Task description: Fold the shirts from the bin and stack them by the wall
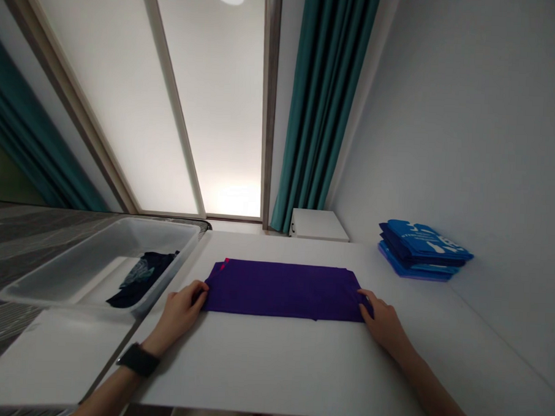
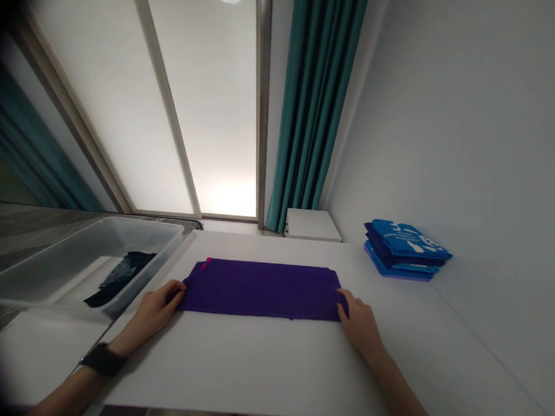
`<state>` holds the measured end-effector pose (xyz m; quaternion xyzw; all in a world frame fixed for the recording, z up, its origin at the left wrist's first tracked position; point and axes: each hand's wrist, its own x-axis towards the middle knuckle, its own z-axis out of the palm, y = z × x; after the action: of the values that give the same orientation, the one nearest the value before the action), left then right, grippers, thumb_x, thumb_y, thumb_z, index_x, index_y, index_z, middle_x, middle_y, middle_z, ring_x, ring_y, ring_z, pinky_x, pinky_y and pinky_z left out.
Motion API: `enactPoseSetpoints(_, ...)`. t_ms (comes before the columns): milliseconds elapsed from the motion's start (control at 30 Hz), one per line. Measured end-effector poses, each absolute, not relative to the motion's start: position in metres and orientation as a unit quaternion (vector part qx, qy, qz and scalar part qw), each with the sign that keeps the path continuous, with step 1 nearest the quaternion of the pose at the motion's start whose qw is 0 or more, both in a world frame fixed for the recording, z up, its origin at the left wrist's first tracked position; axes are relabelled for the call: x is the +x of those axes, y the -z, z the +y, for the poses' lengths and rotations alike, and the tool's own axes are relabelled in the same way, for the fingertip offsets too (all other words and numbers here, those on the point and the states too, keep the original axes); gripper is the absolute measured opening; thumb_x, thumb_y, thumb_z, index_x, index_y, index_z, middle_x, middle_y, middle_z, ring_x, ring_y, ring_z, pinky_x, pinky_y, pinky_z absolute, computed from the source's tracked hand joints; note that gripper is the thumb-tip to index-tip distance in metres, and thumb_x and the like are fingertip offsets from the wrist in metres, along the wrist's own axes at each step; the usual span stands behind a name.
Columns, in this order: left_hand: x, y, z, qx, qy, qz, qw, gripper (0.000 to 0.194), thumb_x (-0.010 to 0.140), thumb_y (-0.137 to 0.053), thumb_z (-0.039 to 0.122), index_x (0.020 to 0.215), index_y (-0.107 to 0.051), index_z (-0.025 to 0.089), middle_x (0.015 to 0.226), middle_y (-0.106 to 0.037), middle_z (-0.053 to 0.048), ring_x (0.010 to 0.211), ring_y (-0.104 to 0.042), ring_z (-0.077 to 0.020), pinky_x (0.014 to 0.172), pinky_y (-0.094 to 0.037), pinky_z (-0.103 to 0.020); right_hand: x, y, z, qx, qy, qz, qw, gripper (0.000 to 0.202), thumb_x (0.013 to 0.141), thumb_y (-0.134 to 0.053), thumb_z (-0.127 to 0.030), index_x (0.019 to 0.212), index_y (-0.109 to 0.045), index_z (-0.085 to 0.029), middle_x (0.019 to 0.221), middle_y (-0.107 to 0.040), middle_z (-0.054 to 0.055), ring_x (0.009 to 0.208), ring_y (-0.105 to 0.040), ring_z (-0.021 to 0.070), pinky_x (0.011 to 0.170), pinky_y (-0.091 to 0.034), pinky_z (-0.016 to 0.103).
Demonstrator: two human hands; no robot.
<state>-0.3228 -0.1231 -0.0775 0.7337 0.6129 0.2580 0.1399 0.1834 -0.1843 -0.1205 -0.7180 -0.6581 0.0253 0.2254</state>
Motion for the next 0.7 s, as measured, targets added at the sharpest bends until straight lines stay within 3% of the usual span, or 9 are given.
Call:
enactPoseSetpoints(333, -0.328, 0.084, -0.117, 0.736, -0.231, 0.629, 0.095, 0.026, 0.088, -0.036, 0.040, 0.095, -0.056, 0.025, 0.091, -0.072, -0.004, 0.082, -0.068, -0.0236, 0.071, -0.044, -0.031, 0.180, 0.123, -0.194, -0.715, 0.016, -0.666, 0.210, 0.043, 0.092, -0.031, -0.034, 0.122, -0.057, -0.020, 0.093, -0.070, 0.010, 0.087, -0.064, 0.0263, 0.082, -0.041, 0.040)
enactPoseSetpoints(700, -0.329, 0.083, -0.114, 0.718, -0.261, 0.635, 0.112, 0.027, 0.085, -0.039, 0.043, 0.096, -0.054, 0.024, 0.077, -0.070, -0.003, 0.073, -0.068, -0.0241, 0.064, -0.045, -0.030, 0.174, 0.122, -0.198, -0.714, 0.023, -0.666, 0.215, 0.041, 0.092, -0.033, -0.032, 0.122, -0.058, -0.020, 0.087, -0.068, 0.009, 0.084, -0.062, 0.0245, 0.082, -0.039, 0.039)
